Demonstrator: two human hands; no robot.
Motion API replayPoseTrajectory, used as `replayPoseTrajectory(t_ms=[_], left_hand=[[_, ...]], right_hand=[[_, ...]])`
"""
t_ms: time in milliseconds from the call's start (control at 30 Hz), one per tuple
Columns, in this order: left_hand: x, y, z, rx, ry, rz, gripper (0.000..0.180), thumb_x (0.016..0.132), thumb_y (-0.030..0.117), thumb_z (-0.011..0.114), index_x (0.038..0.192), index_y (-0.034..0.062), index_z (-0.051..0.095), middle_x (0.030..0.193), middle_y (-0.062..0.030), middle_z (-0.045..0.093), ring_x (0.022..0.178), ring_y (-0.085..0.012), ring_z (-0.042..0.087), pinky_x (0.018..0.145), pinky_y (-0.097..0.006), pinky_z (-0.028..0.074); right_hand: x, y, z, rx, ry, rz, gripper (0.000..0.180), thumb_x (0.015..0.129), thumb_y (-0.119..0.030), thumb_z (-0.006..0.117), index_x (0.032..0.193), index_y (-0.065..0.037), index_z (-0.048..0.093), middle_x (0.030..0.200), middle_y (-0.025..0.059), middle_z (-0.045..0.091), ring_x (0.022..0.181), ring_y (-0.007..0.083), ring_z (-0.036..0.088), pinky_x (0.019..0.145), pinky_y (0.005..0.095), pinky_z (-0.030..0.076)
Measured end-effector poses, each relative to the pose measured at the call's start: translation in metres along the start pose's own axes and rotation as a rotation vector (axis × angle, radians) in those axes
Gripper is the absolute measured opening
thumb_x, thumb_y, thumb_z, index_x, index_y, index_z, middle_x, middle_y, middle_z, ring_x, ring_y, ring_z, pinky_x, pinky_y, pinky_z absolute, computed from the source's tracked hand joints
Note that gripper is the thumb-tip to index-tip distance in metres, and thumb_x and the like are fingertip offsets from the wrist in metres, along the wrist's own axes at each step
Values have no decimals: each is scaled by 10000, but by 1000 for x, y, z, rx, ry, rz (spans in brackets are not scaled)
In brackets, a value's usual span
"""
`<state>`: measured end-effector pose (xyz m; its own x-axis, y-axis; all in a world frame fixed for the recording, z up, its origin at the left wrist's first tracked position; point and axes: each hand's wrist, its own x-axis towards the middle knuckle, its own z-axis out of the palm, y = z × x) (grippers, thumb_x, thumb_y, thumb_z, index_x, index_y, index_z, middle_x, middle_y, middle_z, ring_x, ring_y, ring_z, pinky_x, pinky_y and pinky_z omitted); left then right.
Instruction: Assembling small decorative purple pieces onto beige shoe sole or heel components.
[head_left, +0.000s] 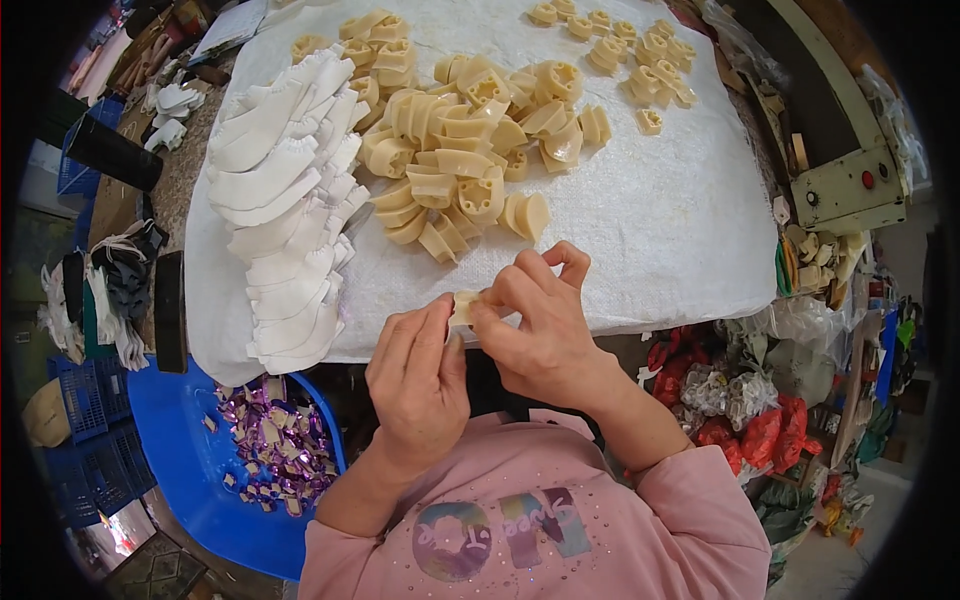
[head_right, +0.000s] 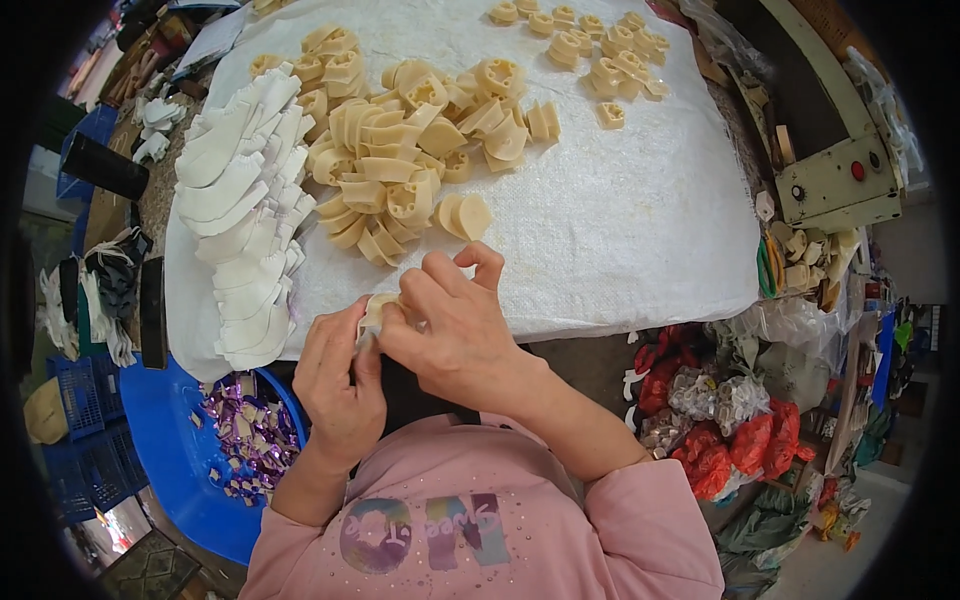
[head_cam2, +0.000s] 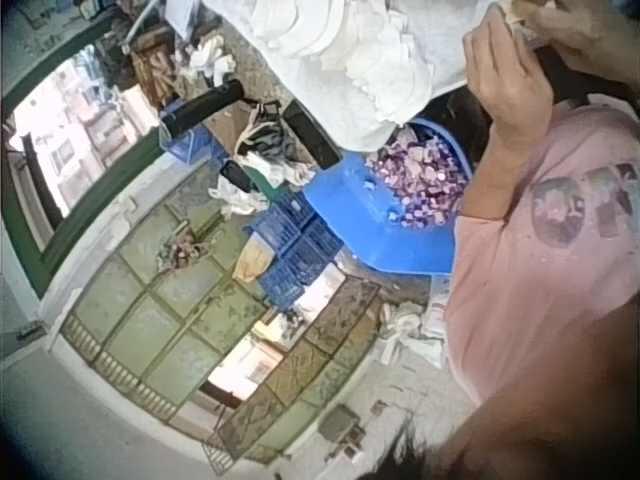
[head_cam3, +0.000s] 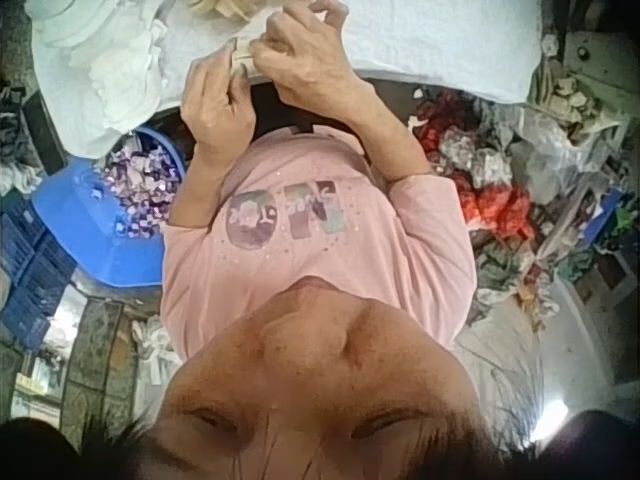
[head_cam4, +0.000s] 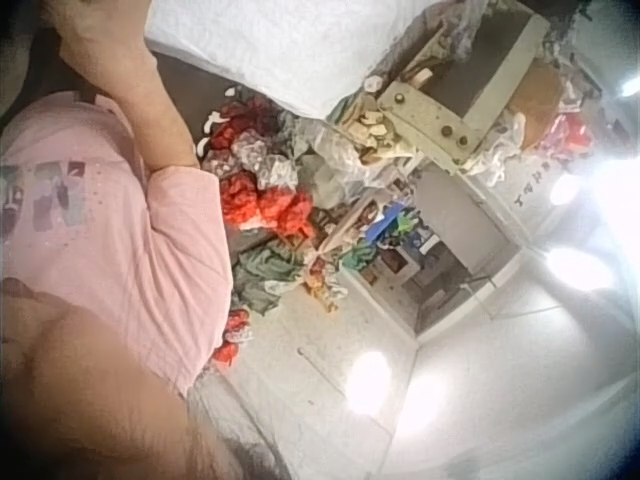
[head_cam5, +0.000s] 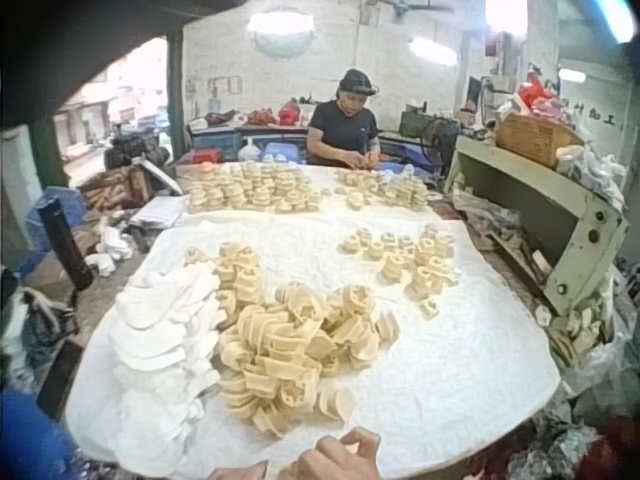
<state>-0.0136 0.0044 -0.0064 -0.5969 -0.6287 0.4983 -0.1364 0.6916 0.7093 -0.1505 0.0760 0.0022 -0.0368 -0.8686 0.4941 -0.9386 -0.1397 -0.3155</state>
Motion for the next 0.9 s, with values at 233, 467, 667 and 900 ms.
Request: replayPoseTrajectory(t_ms=[233,467,667,900], left_hand=[[-3,-9,-7,-450,-46,-239,236,844,-27,576,1074,-26,629,972,-129,618,852,-223,593,726,-280,482],[0,-27,0,-457,10,-48,103,807,57,674,908,34,666,769,-52,592,643,-164,497,612,-255,426],[3,-22,0,-271,-30,128,128,783,92,699,770,3,607,602,-75,487,529,-218,434,467,-308,335],[3,-21,1,-275,-89,132,95,730,28,708,735,16,614,607,-66,467,549,-219,439,475,-320,345]], right_hand=[[-6,16,4,326,132,32,262,660,-8,652,899,-93,585,790,25,468,771,213,461,793,413,251],[-6,16,0,608,8,2,307,633,30,620,919,-64,559,796,62,433,774,232,441,779,379,266],[-10,13,3,628,-115,-5,331,579,74,575,877,-63,539,796,72,426,785,240,437,770,377,268],[-14,13,7,629,-20,-31,287,610,23,650,860,-77,548,815,48,485,811,241,456,780,397,283]])
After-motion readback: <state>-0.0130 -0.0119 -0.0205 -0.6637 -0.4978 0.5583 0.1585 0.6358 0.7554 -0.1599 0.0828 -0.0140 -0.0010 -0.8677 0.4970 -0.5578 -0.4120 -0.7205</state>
